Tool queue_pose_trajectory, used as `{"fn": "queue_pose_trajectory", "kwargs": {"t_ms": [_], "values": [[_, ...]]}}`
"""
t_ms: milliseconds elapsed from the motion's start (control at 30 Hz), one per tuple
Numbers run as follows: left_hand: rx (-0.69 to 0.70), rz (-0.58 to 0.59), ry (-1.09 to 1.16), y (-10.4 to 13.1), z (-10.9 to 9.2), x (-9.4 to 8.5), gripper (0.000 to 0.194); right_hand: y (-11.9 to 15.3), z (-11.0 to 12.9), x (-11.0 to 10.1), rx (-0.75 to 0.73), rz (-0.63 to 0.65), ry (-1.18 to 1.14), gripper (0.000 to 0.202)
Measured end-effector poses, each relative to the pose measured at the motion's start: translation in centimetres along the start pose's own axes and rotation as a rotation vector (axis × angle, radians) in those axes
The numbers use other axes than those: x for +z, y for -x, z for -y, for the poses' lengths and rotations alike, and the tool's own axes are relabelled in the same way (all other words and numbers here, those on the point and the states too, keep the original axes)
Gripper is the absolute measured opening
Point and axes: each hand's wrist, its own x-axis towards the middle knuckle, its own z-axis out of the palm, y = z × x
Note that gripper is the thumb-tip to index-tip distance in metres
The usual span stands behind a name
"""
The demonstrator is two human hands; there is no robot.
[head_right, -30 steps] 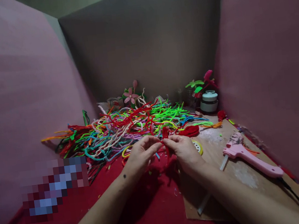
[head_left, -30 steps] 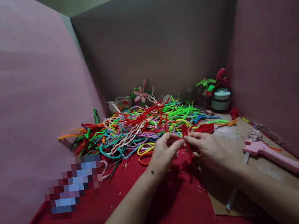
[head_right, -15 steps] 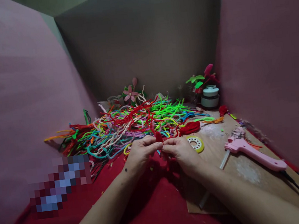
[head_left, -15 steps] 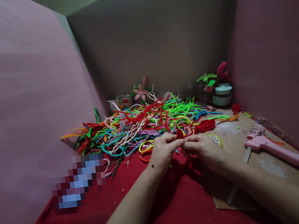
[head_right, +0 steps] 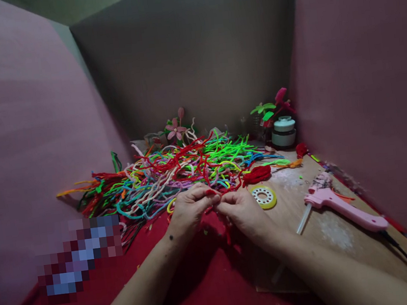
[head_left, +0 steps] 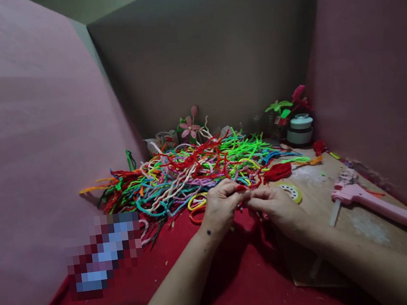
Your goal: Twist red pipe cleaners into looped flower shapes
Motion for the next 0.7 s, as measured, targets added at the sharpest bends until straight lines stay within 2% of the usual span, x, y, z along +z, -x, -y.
{"fn": "queue_pose_trajectory", "kwargs": {"t_ms": [167, 233, 300, 367, 433, 500, 567, 633, 700], "values": [[0.292, -0.054, -0.374, 0.7, 0.1, 0.2, 0.014, 0.0, -0.3, 0.0, -0.001, 0.012, -0.020, 0.021], [0.312, -0.078, -0.400, 0.8, -0.1, 0.1, 0.016, 0.1, -0.5, 0.1, 0.005, 0.022, -0.024, 0.022], [0.224, -0.156, -0.281, 0.5, -0.4, -0.4, 0.017, 0.1, -0.8, 0.2, 0.035, 0.007, -0.030, 0.022], [0.070, -0.267, -0.049, 0.0, -0.7, -1.0, 0.019, 0.1, -1.0, 0.1, 0.061, -0.023, -0.071, 0.021], [-0.099, -0.298, 0.171, -0.5, -0.9, -1.4, 0.022, -0.1, -1.1, 0.0, 0.069, -0.065, -0.152, 0.020], [-0.233, -0.172, 0.243, -0.8, -0.9, -1.4, 0.027, -0.4, -1.0, -0.3, 0.069, -0.100, -0.241, 0.019], [-0.282, -0.003, 0.169, -0.8, -0.7, -1.1, 0.028, -0.6, -0.9, -0.5, 0.065, -0.120, -0.307, 0.018], [-0.242, 0.079, 0.052, -0.5, -0.3, -0.6, 0.023, -0.7, -0.7, -0.5, 0.048, -0.114, -0.344, 0.016], [-0.172, 0.065, -0.056, -0.3, 0.1, -0.2, 0.018, -0.7, -0.5, -0.5, 0.039, -0.113, -0.352, 0.014]]}}
